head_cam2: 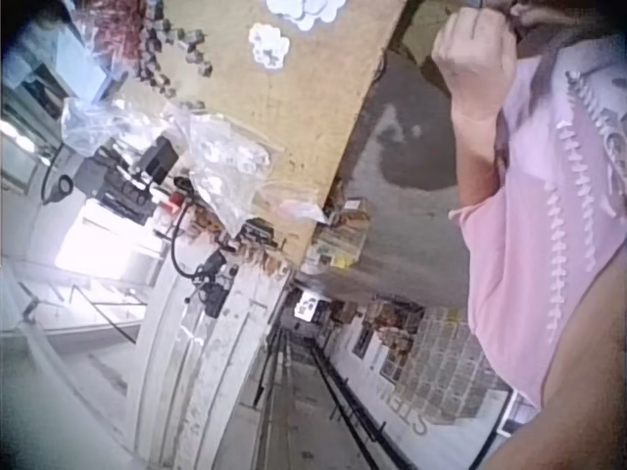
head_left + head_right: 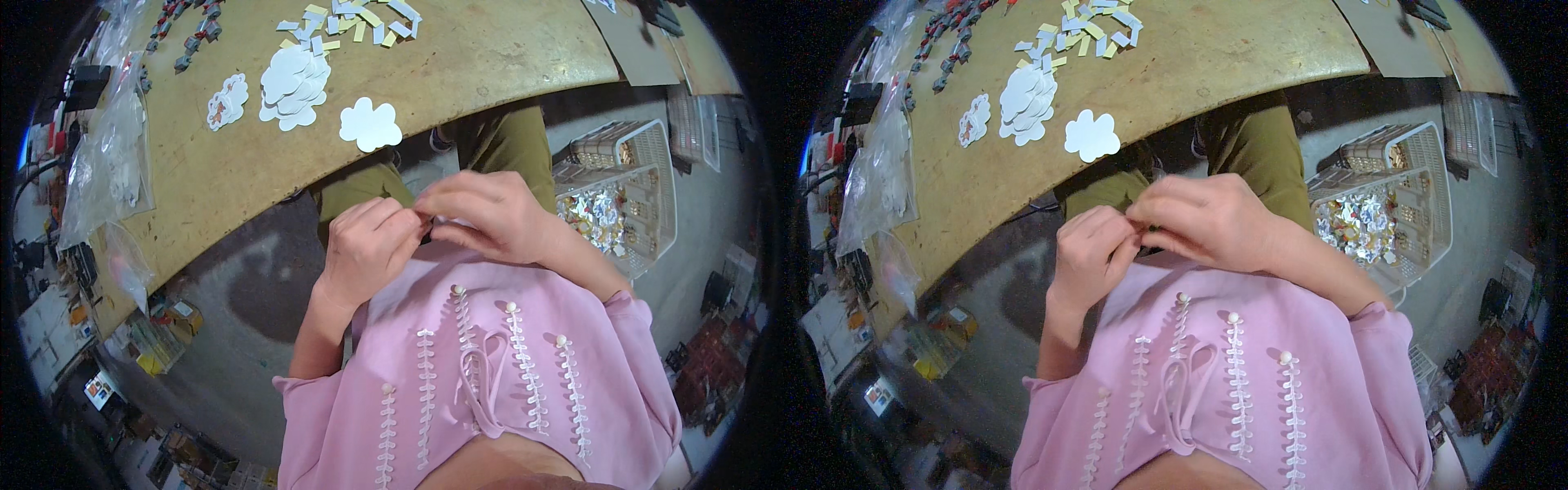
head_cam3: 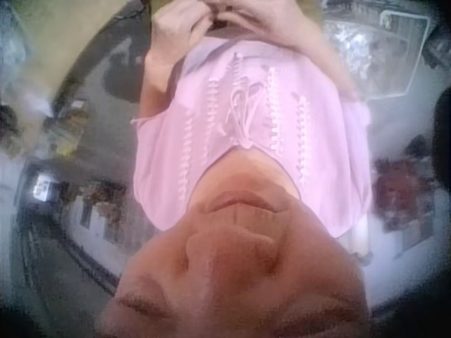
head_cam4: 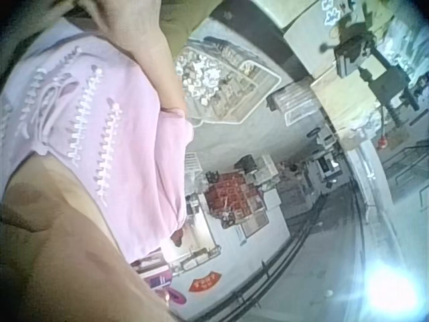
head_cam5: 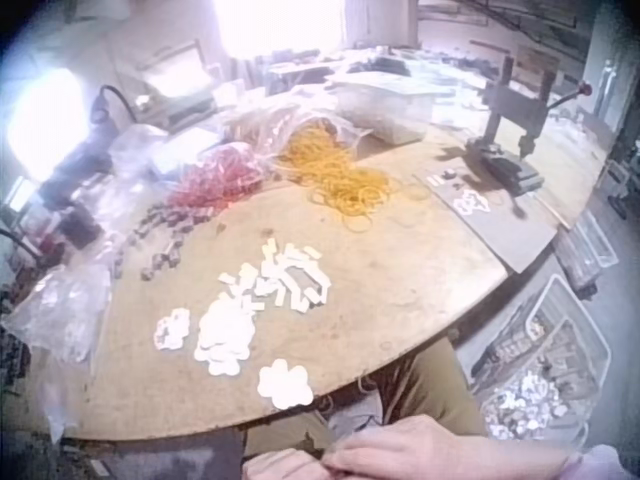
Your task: The person assembles small craft kits by placing a white cloud-shaped cutout, a small printed sticker, a yellow rubber band, and a rectangular paper piece into a clear plastic bag. The person repeats this process multiple times, handling each item individually and sealing the bags.
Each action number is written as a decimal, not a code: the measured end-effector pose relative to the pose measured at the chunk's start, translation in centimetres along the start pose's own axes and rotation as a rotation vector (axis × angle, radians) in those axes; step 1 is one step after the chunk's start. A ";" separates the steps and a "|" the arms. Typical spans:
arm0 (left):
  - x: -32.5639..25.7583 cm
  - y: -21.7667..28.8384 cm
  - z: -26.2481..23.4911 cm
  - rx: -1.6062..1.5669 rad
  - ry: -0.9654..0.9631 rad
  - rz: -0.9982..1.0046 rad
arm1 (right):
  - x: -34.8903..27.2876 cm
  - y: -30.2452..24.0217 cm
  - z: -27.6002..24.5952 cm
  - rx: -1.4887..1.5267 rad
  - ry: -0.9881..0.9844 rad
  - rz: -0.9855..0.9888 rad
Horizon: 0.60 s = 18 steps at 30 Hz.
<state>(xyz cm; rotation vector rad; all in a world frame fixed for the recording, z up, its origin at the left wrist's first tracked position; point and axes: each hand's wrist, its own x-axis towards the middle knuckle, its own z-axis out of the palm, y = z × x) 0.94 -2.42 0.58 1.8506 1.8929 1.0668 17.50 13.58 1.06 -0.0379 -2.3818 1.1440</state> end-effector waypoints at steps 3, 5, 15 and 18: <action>0.0 0.0 -1.1 -0.026 -0.010 0.036 | -0.5 0.2 -1.4 -0.233 -0.249 0.025; 0.7 -1.2 -1.4 -0.057 0.022 0.055 | -0.3 0.5 -2.3 -0.239 -0.296 0.015; 4.8 -3.9 -2.7 0.428 0.284 -0.020 | -0.8 0.9 -1.4 -0.254 -0.157 0.079; 3.9 -3.4 -2.5 -0.179 0.389 -0.331 | -0.9 1.5 -1.5 -0.280 -0.108 0.046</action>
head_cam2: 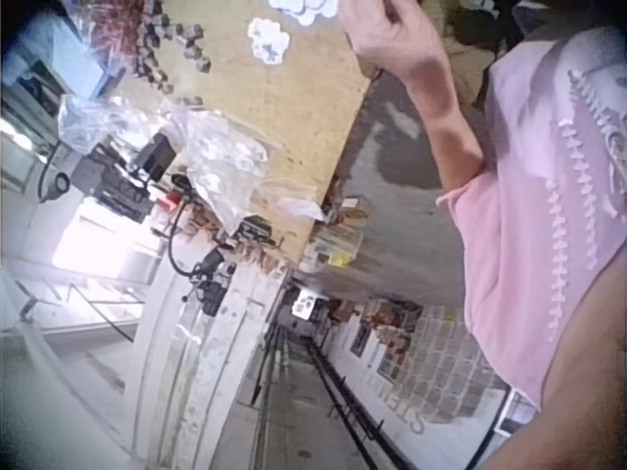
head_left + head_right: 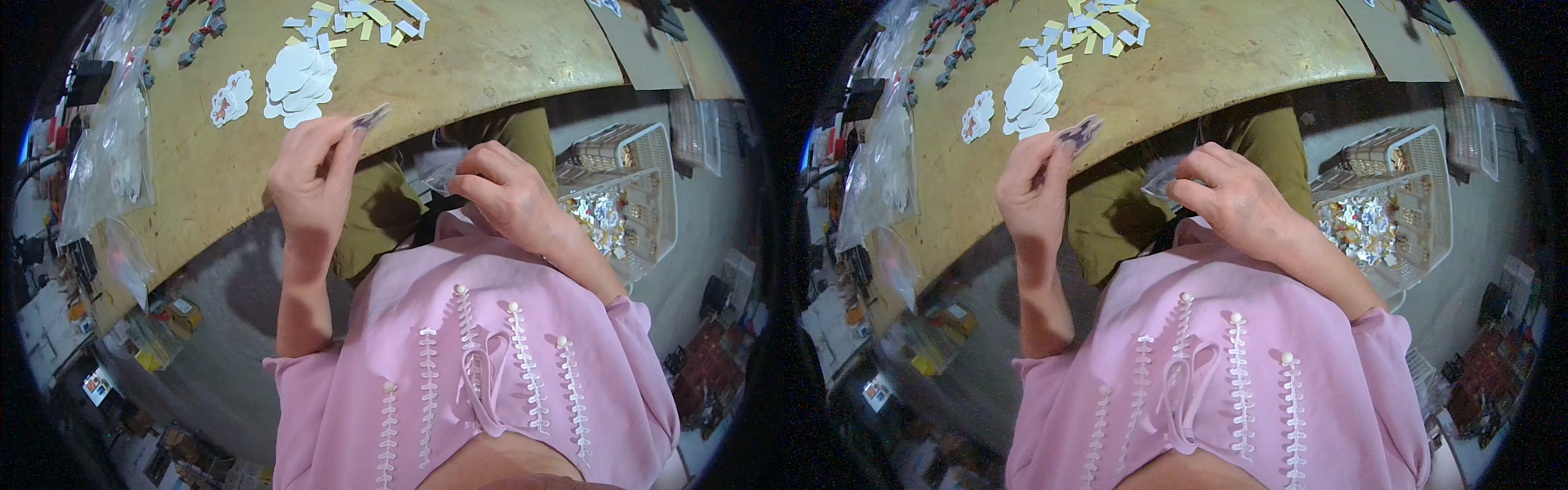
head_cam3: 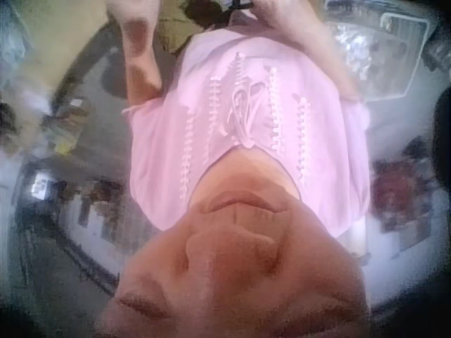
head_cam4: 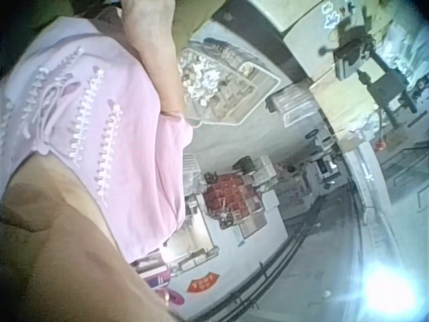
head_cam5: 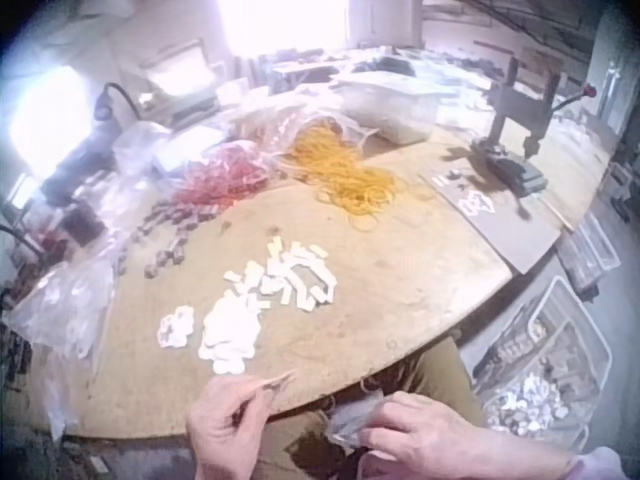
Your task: The person assembles small craft kits by placing a white cloud-shaped cutout, a small printed sticker, a yellow rubber band, and a rectangular paper piece into a clear plastic bag. The person repeats this process multiple times, handling each item individually and sealing the bags.
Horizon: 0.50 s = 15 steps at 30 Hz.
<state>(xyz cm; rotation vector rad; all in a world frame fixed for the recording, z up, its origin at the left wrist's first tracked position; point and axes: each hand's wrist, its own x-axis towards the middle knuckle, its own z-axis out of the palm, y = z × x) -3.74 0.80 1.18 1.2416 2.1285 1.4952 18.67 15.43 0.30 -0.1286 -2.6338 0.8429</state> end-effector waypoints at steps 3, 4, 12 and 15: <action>-1.6 1.7 0.9 -0.527 0.072 -0.212 | 0.6 0.1 0.4 0.016 0.035 -0.023; -2.2 2.5 1.7 -0.701 0.111 -0.330 | 0.8 0.0 0.4 0.031 0.027 -0.024; -4.4 1.4 3.1 -0.369 0.013 -0.148 | 1.7 -1.0 0.6 0.274 0.041 0.078; -3.4 2.2 1.0 -0.049 -0.149 0.005 | 1.6 -0.8 0.5 0.253 -0.020 0.057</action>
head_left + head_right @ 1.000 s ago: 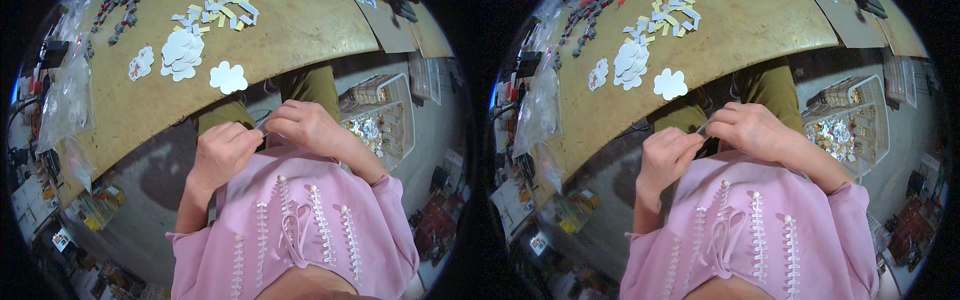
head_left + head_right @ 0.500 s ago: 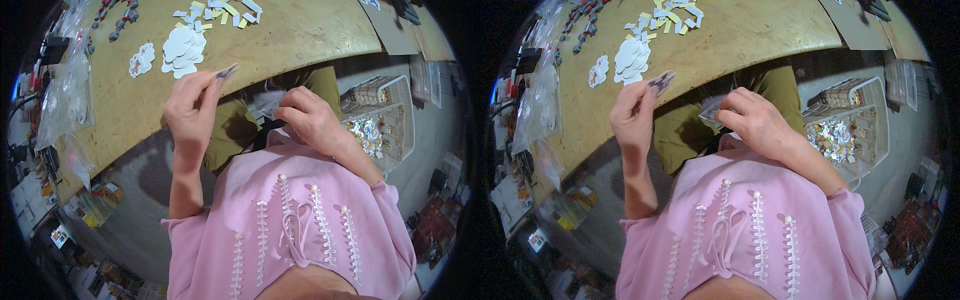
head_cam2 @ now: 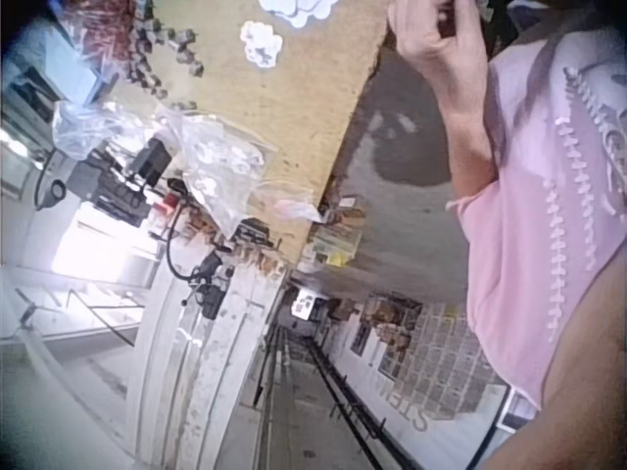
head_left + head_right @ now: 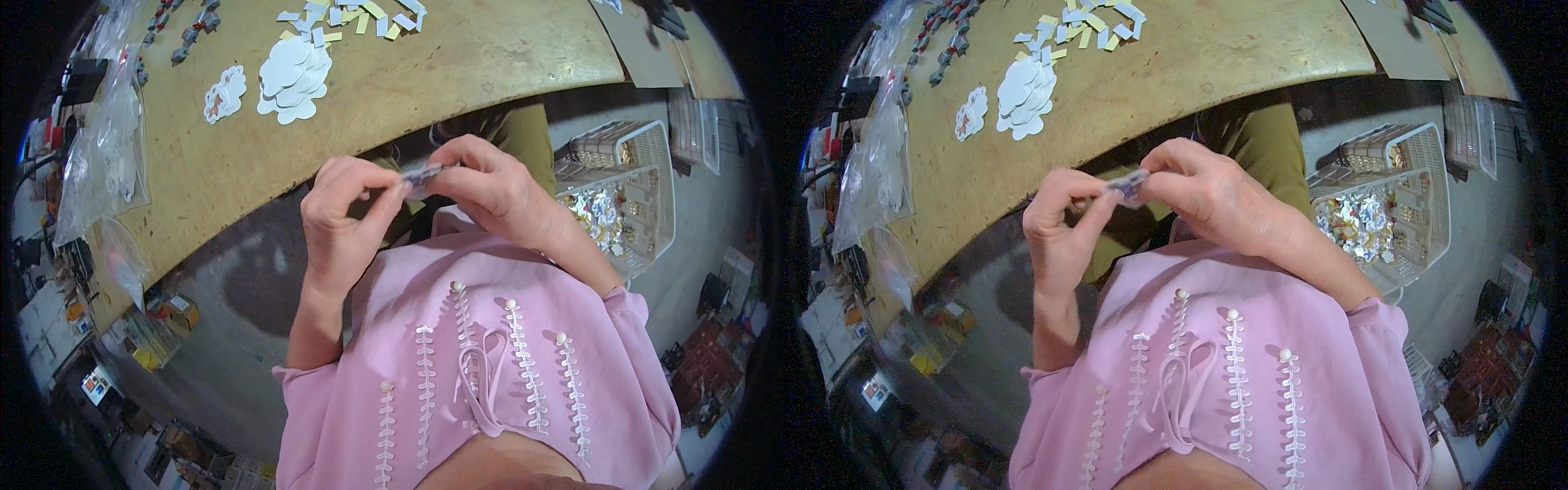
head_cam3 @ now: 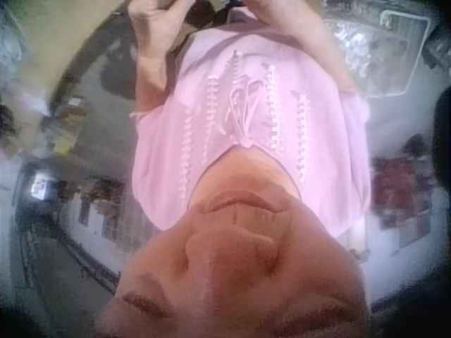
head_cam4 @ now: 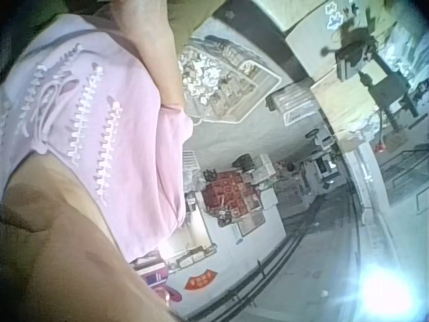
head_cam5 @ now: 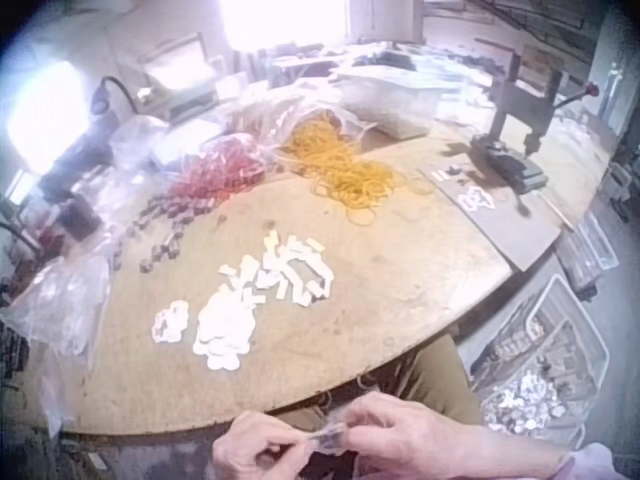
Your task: The person assembles small craft kits by placing a white cloud-shaped cutout, a small printed sticker, a yellow rubber band, and a rectangular paper piece into a clear plastic bag. The person repeats this process multiple times, handling each item individually and sealing the bags.
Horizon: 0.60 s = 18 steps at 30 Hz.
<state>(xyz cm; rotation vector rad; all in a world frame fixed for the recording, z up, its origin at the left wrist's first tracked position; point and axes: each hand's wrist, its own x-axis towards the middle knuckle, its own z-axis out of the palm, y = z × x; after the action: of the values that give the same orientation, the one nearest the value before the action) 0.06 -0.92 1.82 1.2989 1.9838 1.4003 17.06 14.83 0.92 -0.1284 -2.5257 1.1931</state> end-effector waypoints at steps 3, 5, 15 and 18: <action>-0.1 0.3 -1.1 0.245 -0.175 0.080 | 0.0 -0.2 0.6 0.009 -0.074 -0.054; -0.2 0.5 -1.1 0.365 -0.257 0.079 | 0.2 -1.0 1.0 -0.016 -0.092 -0.087; -0.7 -0.5 -1.0 0.373 -0.278 0.247 | 0.9 -0.7 0.4 0.045 -0.078 -0.043; -0.2 -0.7 -1.9 0.239 -0.291 0.245 | 0.9 -0.8 0.7 0.041 -0.055 -0.047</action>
<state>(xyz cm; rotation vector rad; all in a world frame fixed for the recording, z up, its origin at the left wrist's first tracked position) -1.56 -2.16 2.04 1.7917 1.8831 1.0189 16.02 13.99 1.41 -0.0255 -2.5350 1.2453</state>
